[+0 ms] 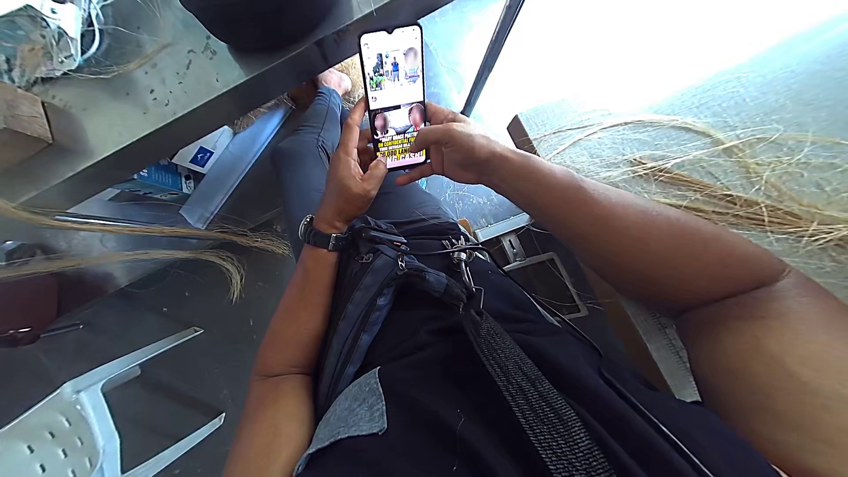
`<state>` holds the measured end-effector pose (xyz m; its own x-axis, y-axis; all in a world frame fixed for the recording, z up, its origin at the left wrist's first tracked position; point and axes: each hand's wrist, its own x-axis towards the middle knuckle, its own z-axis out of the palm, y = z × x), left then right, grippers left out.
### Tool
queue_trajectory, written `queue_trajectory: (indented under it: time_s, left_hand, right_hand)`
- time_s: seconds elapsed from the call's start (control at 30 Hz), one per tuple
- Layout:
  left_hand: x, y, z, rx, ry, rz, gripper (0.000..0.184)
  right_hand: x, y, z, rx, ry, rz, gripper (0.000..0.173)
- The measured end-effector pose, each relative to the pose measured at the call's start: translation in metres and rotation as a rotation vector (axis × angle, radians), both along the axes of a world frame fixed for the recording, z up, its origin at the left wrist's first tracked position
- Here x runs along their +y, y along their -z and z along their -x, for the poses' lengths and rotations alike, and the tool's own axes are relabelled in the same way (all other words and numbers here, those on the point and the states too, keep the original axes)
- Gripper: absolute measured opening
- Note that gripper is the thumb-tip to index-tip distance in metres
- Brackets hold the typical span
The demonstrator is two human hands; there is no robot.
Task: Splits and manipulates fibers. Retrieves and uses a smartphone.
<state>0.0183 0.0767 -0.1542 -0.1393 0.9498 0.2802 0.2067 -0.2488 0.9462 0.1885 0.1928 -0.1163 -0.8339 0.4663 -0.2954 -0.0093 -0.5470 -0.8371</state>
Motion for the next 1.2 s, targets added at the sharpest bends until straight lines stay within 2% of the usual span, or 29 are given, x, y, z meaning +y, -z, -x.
queue_trajectory:
  time_s: [0.13,0.3,0.4,0.67,0.77,0.87,1.07,1.2]
  left_hand:
    - [0.001,0.001,0.0,0.017,-0.004,0.018,0.089]
    - [0.003,0.003,0.001,0.029,0.051,0.072,0.108]
    - [0.002,0.001,-0.001,0.02,0.054,0.086,0.109]
    - [0.001,-0.001,0.001,0.063,-0.01,0.048,0.087]
    - [0.0,-0.002,0.0,0.077,-0.081,0.004,0.074]
    - [0.001,-0.001,-0.001,0.094,-0.175,-0.034,0.063]
    - [0.002,-0.002,-0.007,0.092,-0.284,-0.045,0.066]
    - [0.001,-0.002,-0.007,0.149,-0.334,-0.05,0.051]
  right_hand:
    - [0.0,0.001,0.0,0.011,-0.004,-0.009,0.053]
    - [0.002,0.003,0.0,0.024,-0.003,0.002,0.05]
    - [0.001,0.003,0.0,0.025,0.004,0.002,0.046]
    - [0.003,0.003,0.002,-0.001,-0.001,0.065,0.036]
    - [0.004,0.005,0.003,0.004,-0.029,0.098,0.05]
    - [0.006,0.008,0.003,0.031,-0.069,0.109,0.057]
    - [0.003,0.01,0.002,0.072,-0.15,0.052,0.062]
    - [0.002,0.012,0.002,0.081,-0.167,0.035,0.062]
